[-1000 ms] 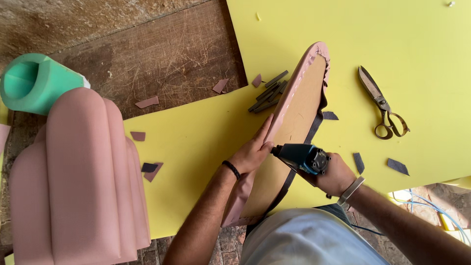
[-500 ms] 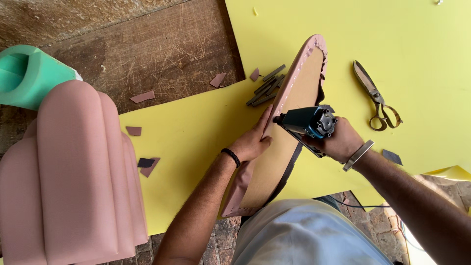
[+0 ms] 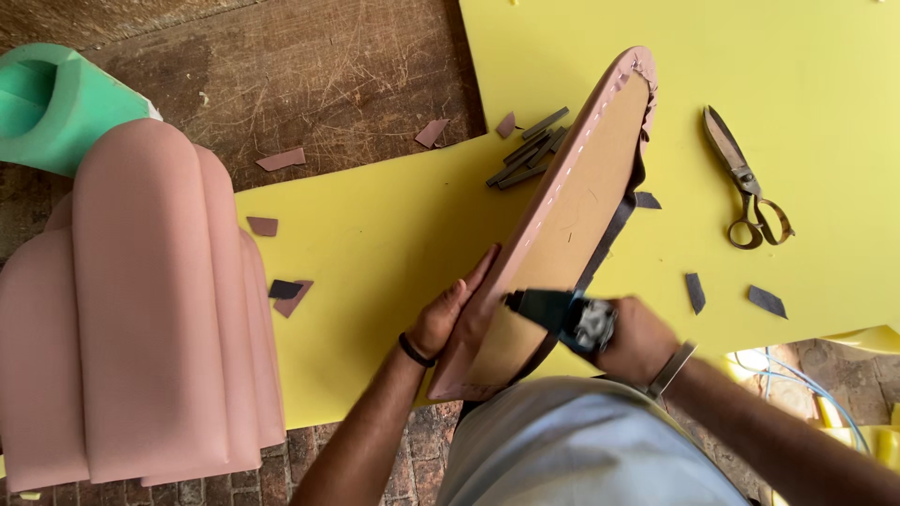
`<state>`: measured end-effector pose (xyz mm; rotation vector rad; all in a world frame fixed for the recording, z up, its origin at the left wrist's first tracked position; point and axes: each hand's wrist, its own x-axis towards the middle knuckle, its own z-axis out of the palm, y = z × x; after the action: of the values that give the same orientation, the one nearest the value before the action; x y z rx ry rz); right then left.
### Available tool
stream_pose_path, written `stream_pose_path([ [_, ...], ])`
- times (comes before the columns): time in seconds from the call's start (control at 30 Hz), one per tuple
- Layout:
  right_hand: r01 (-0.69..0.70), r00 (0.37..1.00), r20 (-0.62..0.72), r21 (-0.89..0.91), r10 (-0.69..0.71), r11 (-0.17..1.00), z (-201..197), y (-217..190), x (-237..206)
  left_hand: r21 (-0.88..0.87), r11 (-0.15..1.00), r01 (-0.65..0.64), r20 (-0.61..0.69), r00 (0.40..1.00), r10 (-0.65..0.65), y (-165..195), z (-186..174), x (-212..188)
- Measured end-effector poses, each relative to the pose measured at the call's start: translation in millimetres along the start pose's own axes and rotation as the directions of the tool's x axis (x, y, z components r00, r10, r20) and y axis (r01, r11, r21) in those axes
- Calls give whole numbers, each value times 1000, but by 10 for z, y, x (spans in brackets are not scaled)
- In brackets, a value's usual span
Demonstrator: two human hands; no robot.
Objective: The person staples pink fabric onto a cardboard-backed foam piece using a pneumatic staple gun, trims excess fabric with scissors, and flips the piece to continue securing the edges. The work is performed on a yellow foam-covered workbench with additional foam pieces and tools nearby.
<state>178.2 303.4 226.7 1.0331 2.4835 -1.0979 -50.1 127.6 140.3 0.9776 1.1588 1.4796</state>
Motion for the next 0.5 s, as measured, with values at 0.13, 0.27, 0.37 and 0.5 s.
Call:
stream_pose_path([
  [0.13,8,1000,1,-87,-8,996,305,-24,-102,459,883,95,-54,995,-79,-66,-38,-57],
  [0.27,-5,999,-44,-12,4,1000,324,9,-15,845,530,70,-71,997,-19,38,76,64],
  [0.37,-38,999,-3,86,38,996,233,-42,11,795,564,221,-172,975,-141,146,142,102],
  [0.5,-30,992,-111,195,53,980,55,-176,-24,805,528,272,-161,955,-248,264,140,115],
])
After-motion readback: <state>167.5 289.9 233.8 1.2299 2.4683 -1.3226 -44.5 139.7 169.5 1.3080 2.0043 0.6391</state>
